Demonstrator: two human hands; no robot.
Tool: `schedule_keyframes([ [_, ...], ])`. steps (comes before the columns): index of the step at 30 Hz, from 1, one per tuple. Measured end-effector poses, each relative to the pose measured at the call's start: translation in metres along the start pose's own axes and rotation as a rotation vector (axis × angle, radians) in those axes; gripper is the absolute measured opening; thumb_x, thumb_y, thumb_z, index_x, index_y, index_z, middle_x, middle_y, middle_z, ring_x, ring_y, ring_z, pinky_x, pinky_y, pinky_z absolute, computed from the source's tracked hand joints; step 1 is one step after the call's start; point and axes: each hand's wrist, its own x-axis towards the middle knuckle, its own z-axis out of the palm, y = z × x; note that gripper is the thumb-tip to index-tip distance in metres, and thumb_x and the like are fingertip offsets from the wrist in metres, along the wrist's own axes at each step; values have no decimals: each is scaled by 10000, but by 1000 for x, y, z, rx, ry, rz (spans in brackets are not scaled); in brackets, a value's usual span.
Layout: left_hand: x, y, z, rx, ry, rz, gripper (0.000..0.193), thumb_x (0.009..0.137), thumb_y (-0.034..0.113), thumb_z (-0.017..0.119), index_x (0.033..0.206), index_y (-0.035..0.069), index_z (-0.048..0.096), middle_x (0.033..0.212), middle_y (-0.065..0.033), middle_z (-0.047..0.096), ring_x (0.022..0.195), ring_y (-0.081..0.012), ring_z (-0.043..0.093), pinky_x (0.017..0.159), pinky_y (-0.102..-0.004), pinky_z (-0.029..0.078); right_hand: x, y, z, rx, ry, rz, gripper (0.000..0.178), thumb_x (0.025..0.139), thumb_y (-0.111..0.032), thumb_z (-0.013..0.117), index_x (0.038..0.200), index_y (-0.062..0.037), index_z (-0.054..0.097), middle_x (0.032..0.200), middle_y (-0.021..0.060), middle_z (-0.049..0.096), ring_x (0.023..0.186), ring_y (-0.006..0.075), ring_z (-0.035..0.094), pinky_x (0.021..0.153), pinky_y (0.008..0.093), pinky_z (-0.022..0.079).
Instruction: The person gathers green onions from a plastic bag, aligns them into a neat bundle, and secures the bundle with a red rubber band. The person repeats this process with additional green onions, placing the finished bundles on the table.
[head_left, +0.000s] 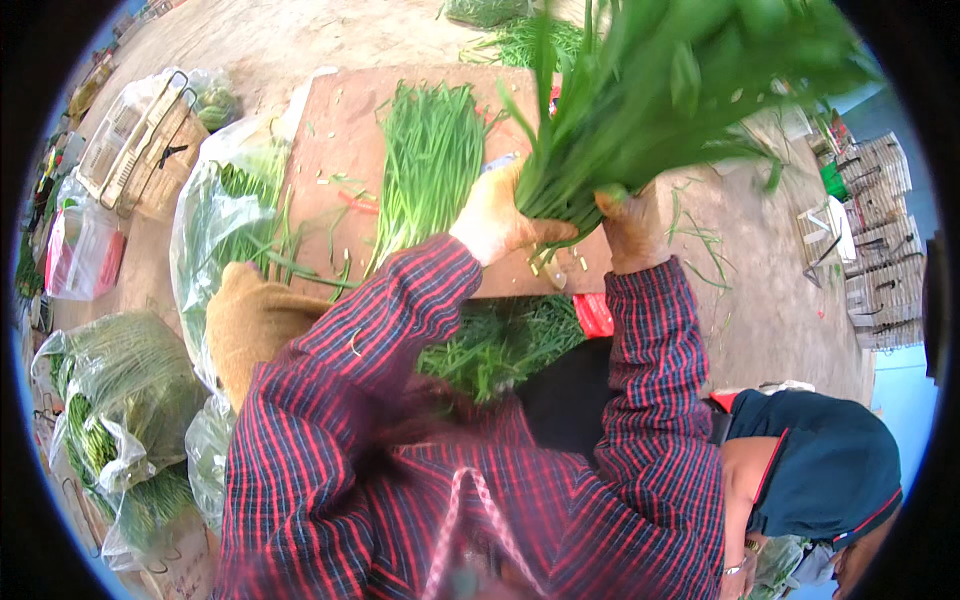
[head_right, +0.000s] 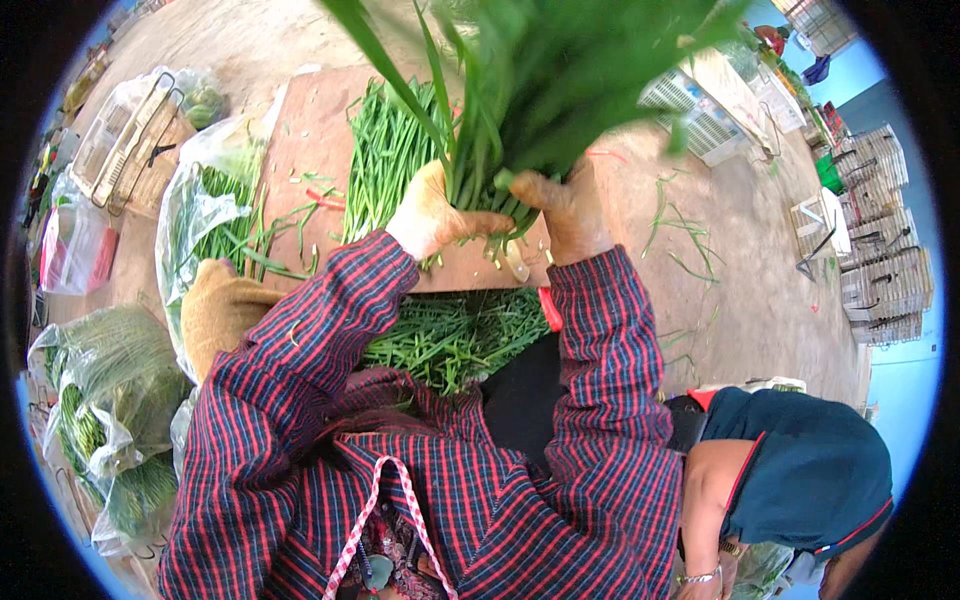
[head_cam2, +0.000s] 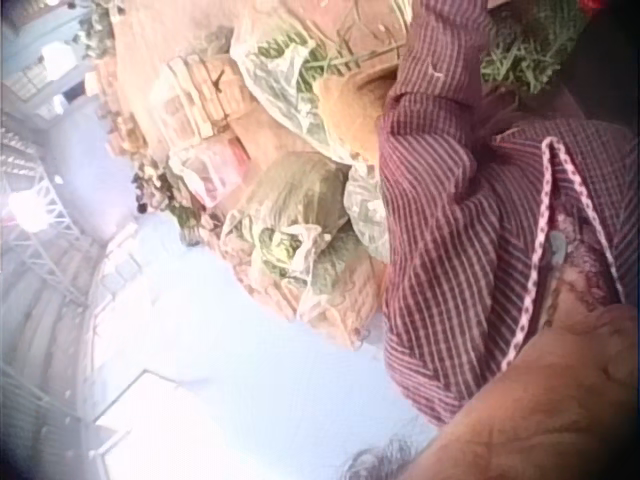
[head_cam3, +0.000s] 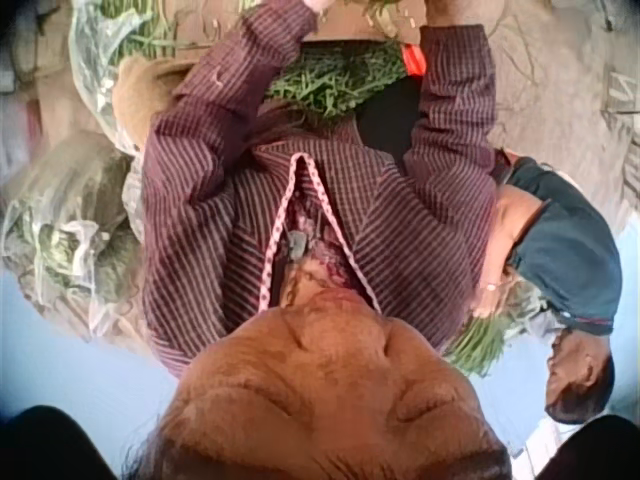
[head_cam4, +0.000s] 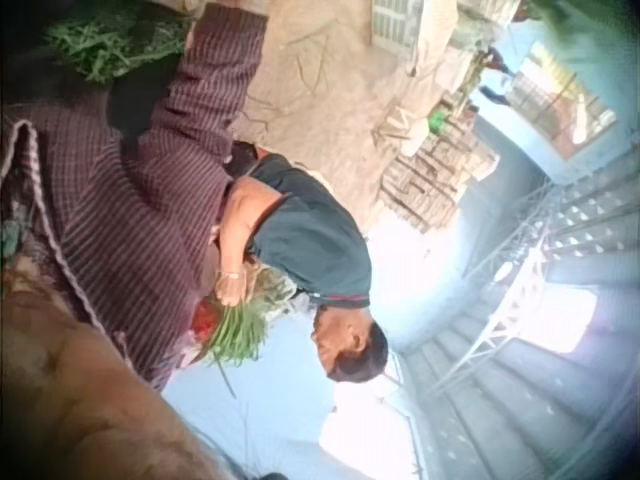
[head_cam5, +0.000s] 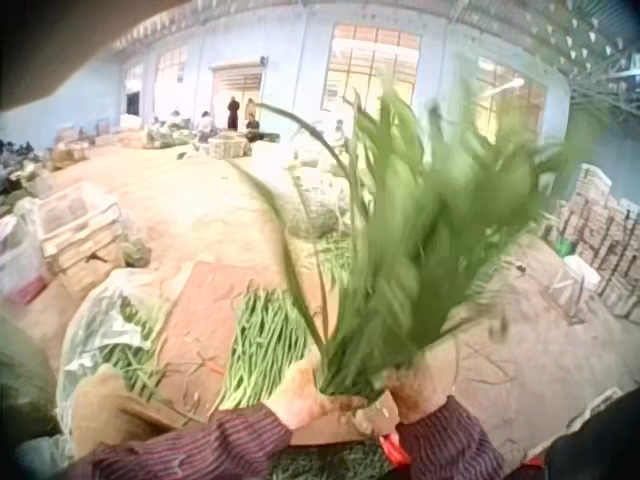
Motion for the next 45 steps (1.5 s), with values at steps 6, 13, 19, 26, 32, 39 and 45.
schedule_keyframes([
  [6,34,-67,-20,575,-42,-53,872,637,34,904,1399,48,480,1295,-95,635,1156,-193,601,1037,-355,490,2,80,-65,-463,165,-63,699,872,-373,767,1444,-85,486,1369,96,594,1251,285,561,1066,456,466],
  [13,56,-71,-6,-858,191,-530,396,1063,294,468,1395,81,504,1384,-116,552,1173,-331,608,867,-580,567,11,69,-30,-28,166,55,568,786,-60,845,1299,-27,603,1229,71,675,1137,219,629,1002,354,508],
  [19,84,-3,-28,-439,-32,-166,562,822,166,823,1323,33,606,1244,-113,677,1142,-207,634,997,-384,527,71,-1,8,-91,239,197,557,867,-216,795,1333,-7,573,1229,77,669,1052,199,653,916,344,542],
  [26,68,47,-59,65,86,-198,558,792,227,874,1242,2,632,1037,-122,739,866,-194,724,761,-360,616,118,-5,51,-133,378,304,627,842,-256,839,1338,10,561,1217,134,672,1054,233,671,850,379,581],
  [32,46,63,-56,91,59,-99,550,806,212,863,1253,-7,626,1050,-111,735,884,-173,710,811,-342,602,91,-6,68,-92,310,7,672,795,-283,882,1284,48,561,1182,116,667,998,210,655,855,330,546],
  [39,66,57,-19,-30,-37,137,355,838,119,816,1148,-2,690,1016,-73,734,865,-143,694,805,-296,570,81,-38,36,-142,148,-235,422,836,-198,849,1160,-4,659,1061,56,716,899,143,671,804,286,556],
  [45,109,3,23,-111,-106,100,422,780,62,852,1169,55,689,1012,-15,716,904,-134,656,809,-301,544,68,-27,-36,-409,244,-318,427,813,-192,865,1129,21,672,1032,60,732,874,132,670,786,278,557],
])
